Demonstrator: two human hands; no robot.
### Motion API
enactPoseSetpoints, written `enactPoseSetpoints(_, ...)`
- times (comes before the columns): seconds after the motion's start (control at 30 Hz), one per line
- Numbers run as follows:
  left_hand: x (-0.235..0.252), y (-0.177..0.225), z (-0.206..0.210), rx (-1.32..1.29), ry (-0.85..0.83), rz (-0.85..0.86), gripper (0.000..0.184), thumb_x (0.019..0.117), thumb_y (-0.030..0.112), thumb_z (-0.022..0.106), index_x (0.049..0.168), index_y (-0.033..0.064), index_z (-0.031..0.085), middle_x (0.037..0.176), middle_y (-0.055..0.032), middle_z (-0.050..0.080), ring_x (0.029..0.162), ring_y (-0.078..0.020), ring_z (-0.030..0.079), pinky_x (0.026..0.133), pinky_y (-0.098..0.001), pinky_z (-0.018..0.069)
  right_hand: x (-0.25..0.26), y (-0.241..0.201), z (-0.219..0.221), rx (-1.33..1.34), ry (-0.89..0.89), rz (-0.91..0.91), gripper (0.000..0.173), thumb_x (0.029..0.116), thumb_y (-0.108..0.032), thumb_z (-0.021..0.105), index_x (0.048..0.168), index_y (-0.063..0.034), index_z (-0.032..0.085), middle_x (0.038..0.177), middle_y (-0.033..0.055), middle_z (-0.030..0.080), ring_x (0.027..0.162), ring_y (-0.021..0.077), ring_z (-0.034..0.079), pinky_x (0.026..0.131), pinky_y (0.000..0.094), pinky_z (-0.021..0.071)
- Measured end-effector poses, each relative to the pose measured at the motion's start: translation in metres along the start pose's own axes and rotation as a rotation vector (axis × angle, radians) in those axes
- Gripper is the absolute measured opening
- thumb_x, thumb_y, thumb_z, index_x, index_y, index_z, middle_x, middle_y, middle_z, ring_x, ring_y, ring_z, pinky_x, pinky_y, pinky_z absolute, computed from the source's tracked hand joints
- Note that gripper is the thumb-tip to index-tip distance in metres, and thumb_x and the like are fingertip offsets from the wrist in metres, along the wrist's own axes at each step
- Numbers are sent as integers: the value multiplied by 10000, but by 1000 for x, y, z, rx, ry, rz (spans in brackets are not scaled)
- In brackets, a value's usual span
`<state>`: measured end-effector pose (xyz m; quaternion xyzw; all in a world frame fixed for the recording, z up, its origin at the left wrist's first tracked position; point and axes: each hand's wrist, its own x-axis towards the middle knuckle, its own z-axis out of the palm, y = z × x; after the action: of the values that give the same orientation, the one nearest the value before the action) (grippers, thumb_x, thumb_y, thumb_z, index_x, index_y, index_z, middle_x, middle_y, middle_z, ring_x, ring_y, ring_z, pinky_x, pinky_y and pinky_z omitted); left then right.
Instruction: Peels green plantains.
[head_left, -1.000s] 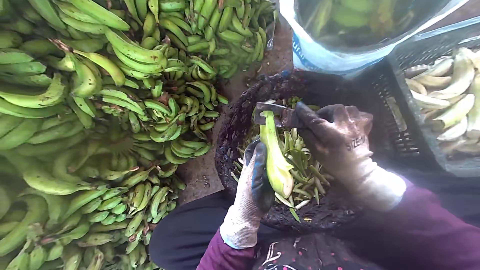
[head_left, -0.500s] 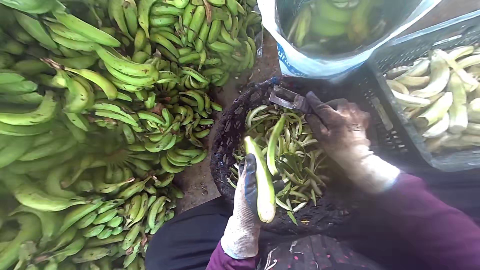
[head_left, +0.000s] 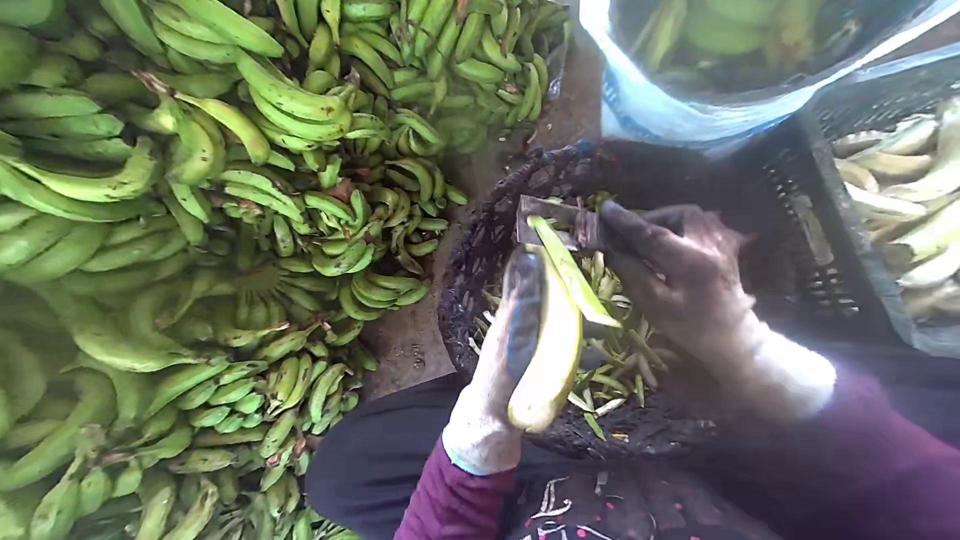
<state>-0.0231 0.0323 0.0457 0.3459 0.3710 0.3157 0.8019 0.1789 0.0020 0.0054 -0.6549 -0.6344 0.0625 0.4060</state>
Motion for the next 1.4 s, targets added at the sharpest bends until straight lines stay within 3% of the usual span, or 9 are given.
enactPoseSetpoints(0.1, -3, -12, -4, -97, 55, -121, 461, 1069, 348, 485, 1496, 226, 362, 1043, -174, 672, 819, -288, 715, 688, -451, 629, 9, 14, -10, -93, -118, 118, 404, 1023, -351, 582, 1423, -321, 631, 1168, 163, 671, 1043, 368, 636, 811, 596, 463)
enactPoseSetpoints(0.23, 8, 14, -6, 447, 574, 562, 476, 1074, 359, 430, 1477, 116, 357, 1145, 45, 622, 986, 14, 625, 856, -213, 554, -14, -13, -17, 144, -165, 17, 397, 992, -331, 596, 1382, -307, 667, 1119, 49, 696, 1034, 215, 639, 870, 506, 499)
enactPoseSetpoints(0.33, 18, 31, -1, 558, 604, 788, 528, 1115, 326, 343, 1577, 123, 189, 1407, 14, 506, 1245, -14, 525, 1042, -256, 478, -30, -27, -13, 259, -117, -20, 370, 975, -281, 628, 1337, -295, 701, 1136, 39, 694, 1063, 186, 629, 920, 503, 475)
enactPoseSetpoints(0.43, 11, 22, 1, 432, 208, 334, 492, 1083, 414, 399, 1548, 277, 312, 1210, 34, 634, 967, -33, 636, 790, -260, 568, -12, -18, -11, 200, -29, 12, 362, 977, -276, 661, 1337, -272, 704, 1134, 86, 690, 1030, 228, 640, 884, 516, 492)
enactPoseSetpoints(0.57, 8, -8, -13, 196, -226, -113, 720, 988, 453, 565, 1591, 196, 267, 1193, -113, 660, 964, -211, 692, 841, -410, 604, 14, 22, -26, -42, -215, 119, 404, 1006, -393, 563, 1400, -358, 644, 1149, 103, 678, 1038, 311, 627, 817, 577, 448)
enactPoseSetpoints(0.8, 28, 27, -1, -69, 360, 637, 362, 1112, 372, 309, 1323, 161, 513, 1149, -29, 655, 1057, -152, 662, 894, -383, 585, -23, -23, -8, 198, -48, 20, 385, 978, -310, 633, 1359, -300, 685, 1144, 70, 688, 1061, 235, 631, 897, 543, 480)
enactPoseSetpoints(1.13, 7, -15, -13, 461, -158, -46, 580, 1042, 294, 364, 1576, 89, 270, 1211, -55, 646, 1004, -82, 663, 889, -281, 568, 7, 28, -23, -85, -376, 234, 369, 1035, -400, 539, 1379, -351, 664, 1123, 139, 689, 1028, 371, 645, 812, 654, 459)
enactPoseSetpoints(1.3, 17, 6, 2, -234, 218, 158, 493, 1065, 541, 330, 1057, 167, 651, 865, -18, 691, 765, -119, 681, 656, -300, 585, -28, -15, -12, 81, -81, 42, 321, 996, -329, 598, 1240, -175, 738, 1064, 119, 700, 989, 287, 663, 842, 544, 517)
enactPoseSetpoints(1.4, 16, 24, 12, -305, 178, 235, 471, 1073, 542, 288, 1097, 217, 628, 954, 32, 682, 873, -80, 685, 741, -269, 592, -54, -28, 1, 158, 112, -76, 198, 960, -238, 656, 1116, -171, 759, 1123, 163, 700, 1108, 330, 638, 976, 589, 461)
